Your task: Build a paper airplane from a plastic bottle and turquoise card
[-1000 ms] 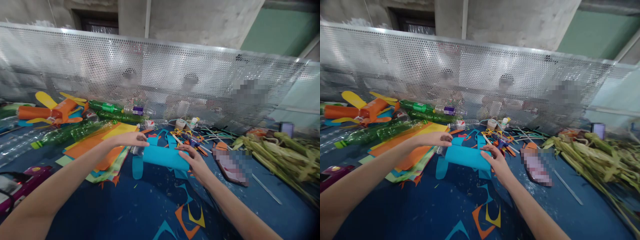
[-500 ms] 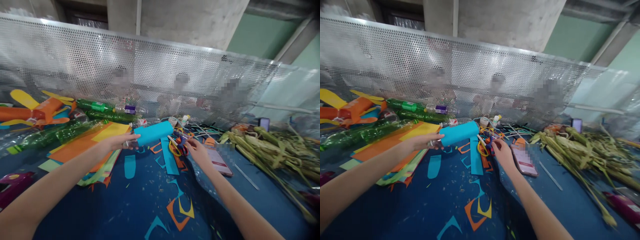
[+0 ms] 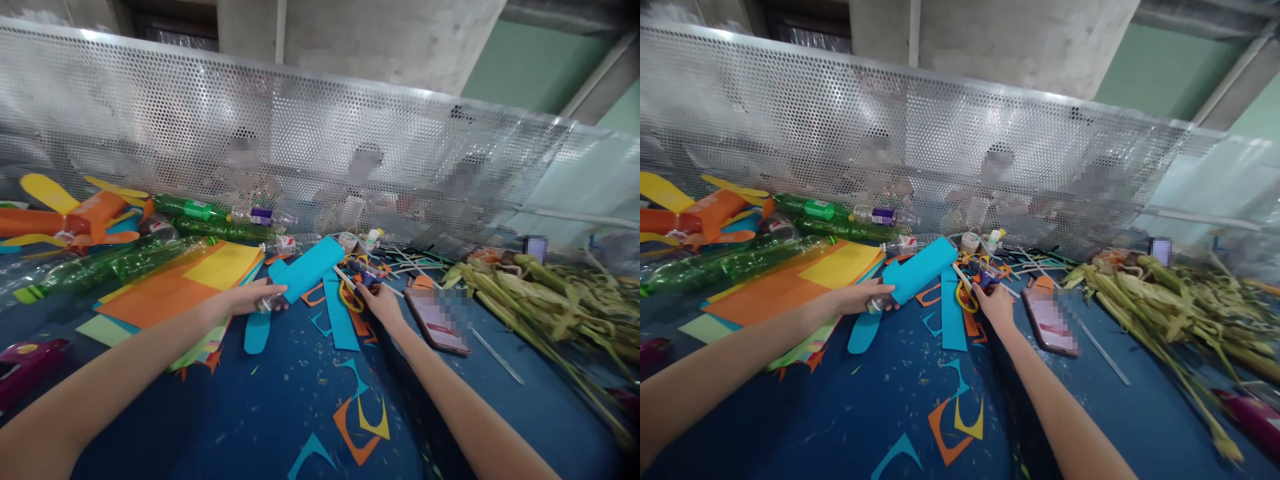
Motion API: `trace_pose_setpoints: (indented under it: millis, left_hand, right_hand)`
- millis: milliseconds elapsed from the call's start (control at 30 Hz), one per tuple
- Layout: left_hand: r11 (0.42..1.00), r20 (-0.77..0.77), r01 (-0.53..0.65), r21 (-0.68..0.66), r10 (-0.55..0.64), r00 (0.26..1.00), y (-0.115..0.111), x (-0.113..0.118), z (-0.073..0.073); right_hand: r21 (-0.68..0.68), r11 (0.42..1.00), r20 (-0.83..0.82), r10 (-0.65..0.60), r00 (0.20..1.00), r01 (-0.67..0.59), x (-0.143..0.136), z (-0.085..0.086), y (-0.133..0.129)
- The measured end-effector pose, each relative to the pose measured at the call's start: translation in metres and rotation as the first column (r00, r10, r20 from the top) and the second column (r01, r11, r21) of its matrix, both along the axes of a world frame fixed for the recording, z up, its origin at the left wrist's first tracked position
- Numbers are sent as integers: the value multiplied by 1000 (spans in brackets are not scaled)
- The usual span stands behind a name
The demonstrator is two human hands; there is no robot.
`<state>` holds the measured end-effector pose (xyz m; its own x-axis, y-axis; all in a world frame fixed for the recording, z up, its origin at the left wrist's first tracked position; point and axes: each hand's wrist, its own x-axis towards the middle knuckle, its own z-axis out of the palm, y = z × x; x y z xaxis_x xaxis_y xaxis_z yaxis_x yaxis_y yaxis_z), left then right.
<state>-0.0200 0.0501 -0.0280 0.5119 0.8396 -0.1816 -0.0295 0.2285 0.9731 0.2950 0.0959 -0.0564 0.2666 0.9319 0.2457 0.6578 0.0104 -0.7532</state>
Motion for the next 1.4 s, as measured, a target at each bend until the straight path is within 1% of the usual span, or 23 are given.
trace_pose_setpoints:
  millis: [133,233,300,367,467,533,633,733,767,833,900,933,967,1033,1133,1200,1300,1400]
  left_hand:
    - [1000,31,5,-11,-5,1000,1,-3,-3]
    - [1000,68,-11,-10,12,998,2,-2,-5]
    - [1000,91,-23,-15,25,996,2,-2,-6]
    - [999,107,-37,-29,39,994,3,-2,-8]
    - [996,123,-66,-63,74,990,6,-3,-9]
    - [991,132,-93,-93,105,986,7,-4,-10]
    - [979,133,-140,-146,159,978,7,-4,-11]
    - [965,132,-180,-192,207,969,8,-4,-12]
    - [961,135,-191,-202,221,966,8,-4,-12]
    - [953,143,-211,-216,245,959,10,-4,-14]
    - [949,152,-221,-227,258,954,12,-5,-16]
    - [947,157,-222,-232,262,952,13,-5,-17]
    - [946,162,-221,-235,263,951,14,-6,-18]
    - [946,169,-217,-240,261,950,15,-7,-19]
    - [946,173,-214,-245,260,950,15,-7,-19]
    - [945,172,-215,-247,261,950,14,-7,-17]
    - [944,163,-215,-249,259,952,12,-5,-15]
    - [945,151,-214,-248,256,955,10,-5,-13]
  right_hand:
    - [-64,995,-98,-77,992,71,5,1,3]
    - [-57,994,-210,-104,972,94,10,2,0]
    - [-35,994,-313,-109,943,103,13,4,-4]
    - [-12,995,-434,-90,897,94,14,8,-8]
    - [23,999,-598,-17,801,39,11,17,-17]
    - [56,998,-677,52,735,-19,4,25,-23]
    - [90,991,-743,136,656,-104,-12,34,-38]
    - [83,977,-762,188,620,-194,-37,39,-62]
    - [89,966,-759,225,611,-244,-46,40,-71]
    - [147,889,-690,406,600,-433,-63,40,-89]
    - [144,814,-537,542,646,-563,-75,41,-104]
    - [123,790,-440,586,681,-601,-80,41,-109]
    - [96,781,-350,607,713,-618,-82,41,-112]
    - [60,790,-216,607,765,-610,-85,40,-116]
    - [49,828,-122,560,820,-558,-84,36,-115]
    - [17,850,-65,526,848,-526,-82,32,-114]
    - [-54,855,-3,517,856,-516,-81,27,-112]
    - [-77,833,30,551,834,-547,-82,26,-113]
